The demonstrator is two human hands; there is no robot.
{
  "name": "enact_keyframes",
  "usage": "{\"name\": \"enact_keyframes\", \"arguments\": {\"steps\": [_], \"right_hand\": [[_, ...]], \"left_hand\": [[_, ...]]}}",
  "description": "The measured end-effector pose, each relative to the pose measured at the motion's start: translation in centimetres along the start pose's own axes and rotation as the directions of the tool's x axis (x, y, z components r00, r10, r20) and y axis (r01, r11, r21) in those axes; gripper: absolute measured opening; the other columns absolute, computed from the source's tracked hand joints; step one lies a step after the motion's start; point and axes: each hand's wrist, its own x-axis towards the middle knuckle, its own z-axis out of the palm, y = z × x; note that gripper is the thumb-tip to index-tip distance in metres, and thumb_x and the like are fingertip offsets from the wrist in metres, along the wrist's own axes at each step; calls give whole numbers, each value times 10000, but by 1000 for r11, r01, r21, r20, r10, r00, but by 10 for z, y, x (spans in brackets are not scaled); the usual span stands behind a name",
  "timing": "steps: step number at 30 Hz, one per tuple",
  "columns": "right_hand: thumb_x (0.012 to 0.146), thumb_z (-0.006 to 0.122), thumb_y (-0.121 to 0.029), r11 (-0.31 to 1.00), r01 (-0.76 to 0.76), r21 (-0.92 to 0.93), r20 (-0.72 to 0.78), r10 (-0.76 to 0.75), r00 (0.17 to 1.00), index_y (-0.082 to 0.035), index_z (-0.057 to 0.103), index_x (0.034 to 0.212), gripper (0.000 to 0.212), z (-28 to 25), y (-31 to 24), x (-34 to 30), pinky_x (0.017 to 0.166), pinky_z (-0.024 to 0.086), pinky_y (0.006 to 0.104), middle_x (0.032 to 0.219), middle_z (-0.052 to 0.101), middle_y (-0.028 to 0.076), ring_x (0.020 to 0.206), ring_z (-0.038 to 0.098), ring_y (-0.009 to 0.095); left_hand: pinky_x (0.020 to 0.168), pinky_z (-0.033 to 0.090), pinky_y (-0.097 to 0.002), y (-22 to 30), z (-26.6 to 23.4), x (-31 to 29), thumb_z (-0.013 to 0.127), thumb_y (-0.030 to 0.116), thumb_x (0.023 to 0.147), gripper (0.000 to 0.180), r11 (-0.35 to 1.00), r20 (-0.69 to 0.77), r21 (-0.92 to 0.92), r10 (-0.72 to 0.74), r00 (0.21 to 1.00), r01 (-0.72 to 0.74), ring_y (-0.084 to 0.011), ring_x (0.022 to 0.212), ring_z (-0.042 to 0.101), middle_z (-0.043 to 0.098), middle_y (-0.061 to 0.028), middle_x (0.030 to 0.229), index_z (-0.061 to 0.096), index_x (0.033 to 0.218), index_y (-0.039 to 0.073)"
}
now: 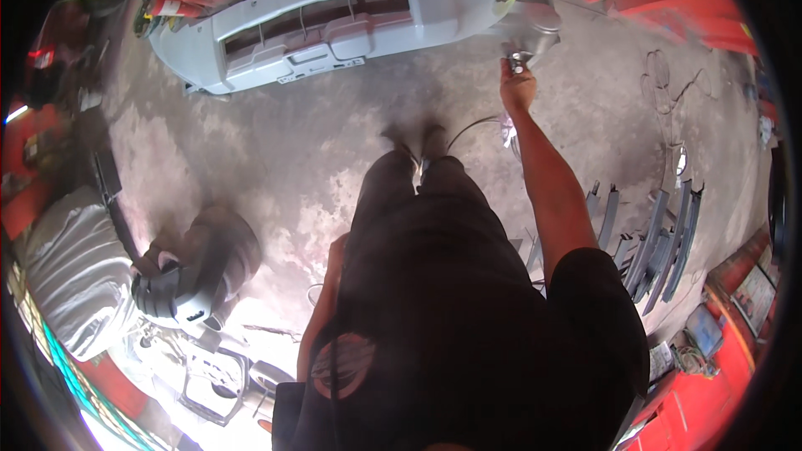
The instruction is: The person positions a white car bumper on a stand and applies a coat of white paint using a spray gun. They then move to a larger grey car body panel and continue spraying it with the same white paint, covering the surface systematically.
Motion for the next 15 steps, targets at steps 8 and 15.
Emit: {"name": "enact_keyframes", "arguments": {"steps": [8, 15], "right_hand": [[902, 724, -436, 982, 4, 187, 121, -27, 992, -40, 742, 960, 401, 51, -27, -54, 683, 552, 481, 857, 733, 220, 788, 717, 413], [902, 740, -305, 897, 159, 412, 439, -348, 828, -13, 714, 1046, 327, 51, -168, -157, 661, 548, 430, 808, 708, 235, 731, 710, 397]], "left_hand": [[801, 535, -386, -14, -14, -7, 603, 190, 941, 342, 976, 38, 211, 40, 998, -47, -207, 944, 691, 743, -196, 1059, 672, 1176, -49], [802, 552, -348, -67, -51, 26, 609, 128, 935, 331, 999, 3, 43, -17, 1000, 17, -195, 940, 705, 747, -186, 1054, 672, 1217, -35]]}}
